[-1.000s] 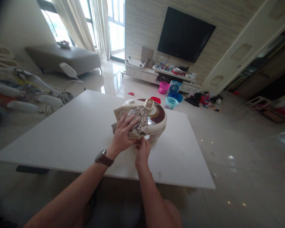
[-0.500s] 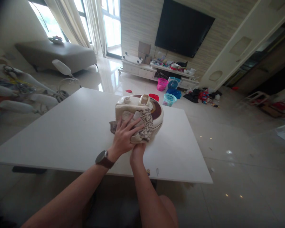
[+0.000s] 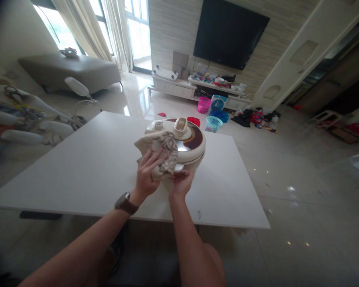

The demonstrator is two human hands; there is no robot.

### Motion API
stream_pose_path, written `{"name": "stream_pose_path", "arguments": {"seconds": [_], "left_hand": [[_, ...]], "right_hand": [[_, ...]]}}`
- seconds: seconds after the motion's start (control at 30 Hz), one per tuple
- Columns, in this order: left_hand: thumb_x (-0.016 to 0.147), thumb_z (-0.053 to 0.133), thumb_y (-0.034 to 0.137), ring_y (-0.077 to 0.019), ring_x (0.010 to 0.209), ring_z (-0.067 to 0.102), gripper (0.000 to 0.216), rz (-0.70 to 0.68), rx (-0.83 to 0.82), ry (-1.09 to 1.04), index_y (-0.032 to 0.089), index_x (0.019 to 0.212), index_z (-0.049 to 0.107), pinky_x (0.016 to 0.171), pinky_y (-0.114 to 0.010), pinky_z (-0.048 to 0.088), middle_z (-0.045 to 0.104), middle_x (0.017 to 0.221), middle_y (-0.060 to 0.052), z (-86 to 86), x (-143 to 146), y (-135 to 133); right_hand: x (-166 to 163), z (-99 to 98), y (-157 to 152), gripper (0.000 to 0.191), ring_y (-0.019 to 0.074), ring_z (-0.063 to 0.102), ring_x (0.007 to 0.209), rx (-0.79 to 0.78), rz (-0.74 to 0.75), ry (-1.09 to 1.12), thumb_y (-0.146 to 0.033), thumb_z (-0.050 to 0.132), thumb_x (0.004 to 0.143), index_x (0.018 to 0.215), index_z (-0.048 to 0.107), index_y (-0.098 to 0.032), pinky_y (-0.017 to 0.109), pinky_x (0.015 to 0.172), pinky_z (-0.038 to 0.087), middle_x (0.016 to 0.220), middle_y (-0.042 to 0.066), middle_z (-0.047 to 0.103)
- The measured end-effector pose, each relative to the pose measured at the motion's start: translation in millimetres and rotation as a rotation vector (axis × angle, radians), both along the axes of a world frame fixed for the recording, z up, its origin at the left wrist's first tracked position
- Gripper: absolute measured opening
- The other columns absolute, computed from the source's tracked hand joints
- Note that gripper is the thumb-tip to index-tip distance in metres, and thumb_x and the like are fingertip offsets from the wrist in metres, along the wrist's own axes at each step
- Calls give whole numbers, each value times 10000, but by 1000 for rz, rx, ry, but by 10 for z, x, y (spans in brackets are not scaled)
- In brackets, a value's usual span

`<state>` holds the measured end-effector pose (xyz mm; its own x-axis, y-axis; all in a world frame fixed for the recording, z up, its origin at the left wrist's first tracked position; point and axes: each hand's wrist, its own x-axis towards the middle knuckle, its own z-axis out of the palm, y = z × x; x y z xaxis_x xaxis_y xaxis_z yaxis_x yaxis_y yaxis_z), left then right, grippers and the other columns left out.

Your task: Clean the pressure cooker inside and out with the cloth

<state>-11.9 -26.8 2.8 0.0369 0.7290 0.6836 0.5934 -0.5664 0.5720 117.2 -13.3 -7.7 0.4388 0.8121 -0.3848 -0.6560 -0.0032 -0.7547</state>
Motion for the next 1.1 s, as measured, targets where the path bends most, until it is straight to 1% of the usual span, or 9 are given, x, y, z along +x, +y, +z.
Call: {"name": "stream_pose_path", "arguments": {"seconds": [0.13, 0.23, 0.43, 0.53, 0.63, 0.73, 0.83, 0.93, 1.1], "left_hand": [[787, 689, 273, -368, 1579, 404, 646, -163, -10, 249, 306, 1432, 708, 1348, -613, 112, 654, 1528, -45, 38, 59, -170], [778, 697, 311, -365, 1519, 487, 626, -145, 11, 199, 299, 1402, 731, 1333, -593, 205, 721, 1436, -54, -5, -34, -133], [778, 721, 305, -363, 1419, 582, 535, 66, -22, -227, 219, 1301, 784, 1224, -521, 445, 753, 1343, -123, -204, -223, -14], [798, 754, 316, -335, 1368, 628, 478, 126, -121, -527, 204, 1261, 786, 1215, -494, 461, 727, 1367, -135, -272, -154, 25], [833, 783, 346, -282, 1310, 676, 341, 141, -251, -783, 212, 1147, 798, 1216, -461, 461, 766, 1257, -113, -280, -43, 112], [835, 802, 365, -266, 1261, 708, 290, 183, -335, -972, 198, 1072, 792, 1193, -443, 489, 795, 1165, -102, -296, 25, 244], [870, 752, 374, -292, 1182, 744, 265, 311, -474, -1083, 188, 1055, 786, 1114, -466, 558, 802, 1133, -115, -407, 61, 325], [903, 681, 364, -316, 1144, 760, 248, 415, -613, -1106, 181, 1040, 778, 1043, -487, 602, 801, 1101, -128, -577, 172, 232], [912, 700, 382, -301, 1304, 698, 315, 306, -626, -1093, 191, 1152, 770, 1140, -443, 544, 780, 1276, -125, -660, 656, -260]], "right_hand": [[192, 5, 128, 348, 166, 589, 590, -22, -89, 39, -496, 455, 907, 648, 432, -266, 301, 644, 527, 579, -32, 569], [250, 4, 122, 362, 151, 546, 547, -35, -115, 11, -505, 447, 904, 640, 459, -257, 276, 569, 463, 566, -28, 545], [251, -8, 65, 381, 125, 497, 501, -50, -65, -103, -542, 425, 900, 656, 456, -251, 247, 492, 356, 585, -19, 547], [246, 17, 68, 359, 118, 495, 500, -39, -42, -107, -523, 437, 893, 663, 447, -248, 247, 490, 353, 592, -23, 552], [216, 70, 67, 304, 114, 493, 501, -40, -42, -63, -468, 471, 882, 676, 456, -246, 243, 484, 343, 596, -26, 555], [173, 115, 61, 274, 107, 480, 493, -31, -6, -48, -445, 503, 868, 685, 467, -244, 243, 475, 324, 589, -37, 538], [141, 125, 58, 264, 107, 483, 500, -6, 29, -96, -457, 575, 832, 702, 490, -244, 248, 469, 311, 590, -50, 539], [129, 115, 63, 253, 109, 501, 526, 19, 31, -143, -451, 646, 793, 734, 516, -242, 247, 470, 317, 614, -59, 560], [139, 110, 93, 229, 94, 464, 524, 30, 21, -200, -374, 712, 748, 741, 529, -236, 239, 464, 313, 621, -83, 547]]}}
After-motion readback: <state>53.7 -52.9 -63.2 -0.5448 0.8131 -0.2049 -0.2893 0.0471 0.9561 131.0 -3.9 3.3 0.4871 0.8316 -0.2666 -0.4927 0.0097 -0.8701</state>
